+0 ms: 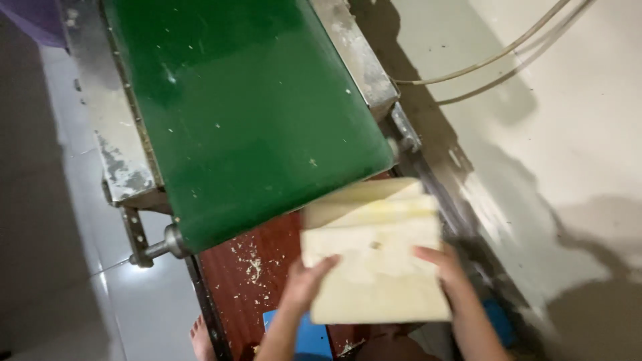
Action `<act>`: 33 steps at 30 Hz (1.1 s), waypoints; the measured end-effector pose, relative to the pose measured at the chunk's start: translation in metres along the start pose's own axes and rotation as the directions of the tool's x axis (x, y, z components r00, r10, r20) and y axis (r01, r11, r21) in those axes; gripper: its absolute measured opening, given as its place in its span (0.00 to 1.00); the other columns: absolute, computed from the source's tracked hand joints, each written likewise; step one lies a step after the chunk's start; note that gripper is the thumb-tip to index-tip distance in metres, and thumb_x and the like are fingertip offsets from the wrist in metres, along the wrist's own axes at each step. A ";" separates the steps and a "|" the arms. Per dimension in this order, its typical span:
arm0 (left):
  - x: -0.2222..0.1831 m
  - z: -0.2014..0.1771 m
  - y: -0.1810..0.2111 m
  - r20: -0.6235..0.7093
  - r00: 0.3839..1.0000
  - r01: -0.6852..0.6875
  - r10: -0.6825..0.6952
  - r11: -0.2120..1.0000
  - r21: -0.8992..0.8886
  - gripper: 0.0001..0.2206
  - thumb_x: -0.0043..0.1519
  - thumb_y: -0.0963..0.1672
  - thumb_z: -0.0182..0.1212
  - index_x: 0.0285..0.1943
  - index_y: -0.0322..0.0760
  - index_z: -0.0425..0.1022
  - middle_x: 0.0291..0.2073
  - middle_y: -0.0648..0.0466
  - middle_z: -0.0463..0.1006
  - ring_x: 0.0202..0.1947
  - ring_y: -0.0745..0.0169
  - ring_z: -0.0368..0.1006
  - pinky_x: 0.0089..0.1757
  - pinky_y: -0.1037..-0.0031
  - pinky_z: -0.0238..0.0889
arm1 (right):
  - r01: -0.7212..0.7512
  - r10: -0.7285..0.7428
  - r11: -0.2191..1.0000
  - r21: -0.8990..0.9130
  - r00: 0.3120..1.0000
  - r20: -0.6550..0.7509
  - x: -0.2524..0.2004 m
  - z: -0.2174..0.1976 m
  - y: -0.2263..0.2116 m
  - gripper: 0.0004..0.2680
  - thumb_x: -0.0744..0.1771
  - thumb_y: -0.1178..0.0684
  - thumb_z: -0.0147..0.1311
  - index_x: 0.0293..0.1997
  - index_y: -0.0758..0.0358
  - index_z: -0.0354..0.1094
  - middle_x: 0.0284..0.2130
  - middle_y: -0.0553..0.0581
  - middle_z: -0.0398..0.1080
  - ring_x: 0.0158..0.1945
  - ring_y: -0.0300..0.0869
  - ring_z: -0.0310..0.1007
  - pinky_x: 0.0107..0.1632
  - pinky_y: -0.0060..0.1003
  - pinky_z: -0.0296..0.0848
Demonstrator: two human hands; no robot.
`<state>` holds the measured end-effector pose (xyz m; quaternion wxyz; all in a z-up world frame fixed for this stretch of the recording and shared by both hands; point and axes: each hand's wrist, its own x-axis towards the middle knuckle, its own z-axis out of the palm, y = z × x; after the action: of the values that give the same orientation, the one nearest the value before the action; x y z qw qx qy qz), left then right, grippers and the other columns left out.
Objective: Catching, folding, and stacking sheets of dough from a conveyor belt and cleaning the work surface.
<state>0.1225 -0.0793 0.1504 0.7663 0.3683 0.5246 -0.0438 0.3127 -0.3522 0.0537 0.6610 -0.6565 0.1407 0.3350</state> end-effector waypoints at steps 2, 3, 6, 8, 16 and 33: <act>-0.017 0.028 -0.001 0.093 0.996 -0.006 0.002 0.999 0.045 0.31 0.44 0.46 0.75 0.59 0.33 0.76 0.51 0.43 0.84 0.48 0.49 0.81 0.51 0.61 0.76 | 0.019 -0.016 0.999 0.048 0.998 -0.060 -0.044 -0.013 -0.021 0.22 0.56 0.58 0.59 0.55 0.74 0.70 0.42 0.72 0.74 0.37 0.62 0.74 0.40 0.55 0.73; -0.025 0.043 -0.003 0.189 0.982 -0.007 -0.010 0.996 0.088 0.37 0.43 0.47 0.76 0.65 0.35 0.72 0.57 0.44 0.82 0.54 0.49 0.80 0.55 0.61 0.77 | 0.037 -0.025 0.995 0.090 0.991 -0.128 -0.066 -0.022 -0.032 0.24 0.58 0.59 0.54 0.61 0.75 0.65 0.47 0.74 0.71 0.43 0.66 0.72 0.44 0.59 0.70; -0.021 0.066 -0.012 0.298 0.954 -0.078 -0.030 0.935 0.346 0.40 0.41 0.55 0.71 0.66 0.43 0.71 0.60 0.50 0.79 0.58 0.52 0.78 0.56 0.63 0.76 | 0.080 -0.066 0.996 0.044 0.961 -0.267 -0.051 -0.088 0.011 0.25 0.60 0.59 0.51 0.67 0.66 0.60 0.55 0.67 0.67 0.52 0.64 0.68 0.52 0.62 0.67; 0.005 0.075 -0.034 0.269 0.961 -0.037 -0.061 0.938 0.344 0.42 0.41 0.55 0.73 0.67 0.38 0.69 0.60 0.51 0.78 0.57 0.55 0.77 0.56 0.67 0.75 | 0.085 -0.059 0.990 0.111 0.975 -0.215 -0.042 -0.107 0.049 0.23 0.62 0.56 0.51 0.66 0.66 0.61 0.54 0.67 0.68 0.51 0.63 0.69 0.51 0.59 0.68; 0.060 0.043 -0.072 0.279 0.947 -0.116 -0.156 0.648 0.753 0.41 0.47 0.65 0.59 0.65 0.45 0.69 0.60 0.50 0.73 0.61 0.49 0.69 0.63 0.61 0.64 | -0.403 0.358 0.915 -0.007 0.822 -0.443 -0.083 -0.025 0.024 0.19 0.67 0.48 0.56 0.63 0.66 0.63 0.46 0.73 0.66 0.47 0.69 0.67 0.45 0.64 0.59; 0.029 -0.145 -0.117 -0.031 0.998 0.022 0.054 0.165 0.986 0.38 0.54 0.42 0.76 0.69 0.41 0.52 0.58 0.49 0.72 0.61 0.52 0.69 0.63 0.69 0.64 | -0.009 -0.360 0.814 -0.581 0.778 -0.516 -0.121 -0.020 0.001 0.37 0.63 0.41 0.59 0.77 0.62 0.36 0.70 0.68 0.41 0.67 0.63 0.52 0.62 0.65 0.63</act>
<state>-0.0295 -0.0670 0.0400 0.3314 0.7829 0.3904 -0.3533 0.2277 -0.4027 0.1266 0.3916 -0.9006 0.1760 0.0674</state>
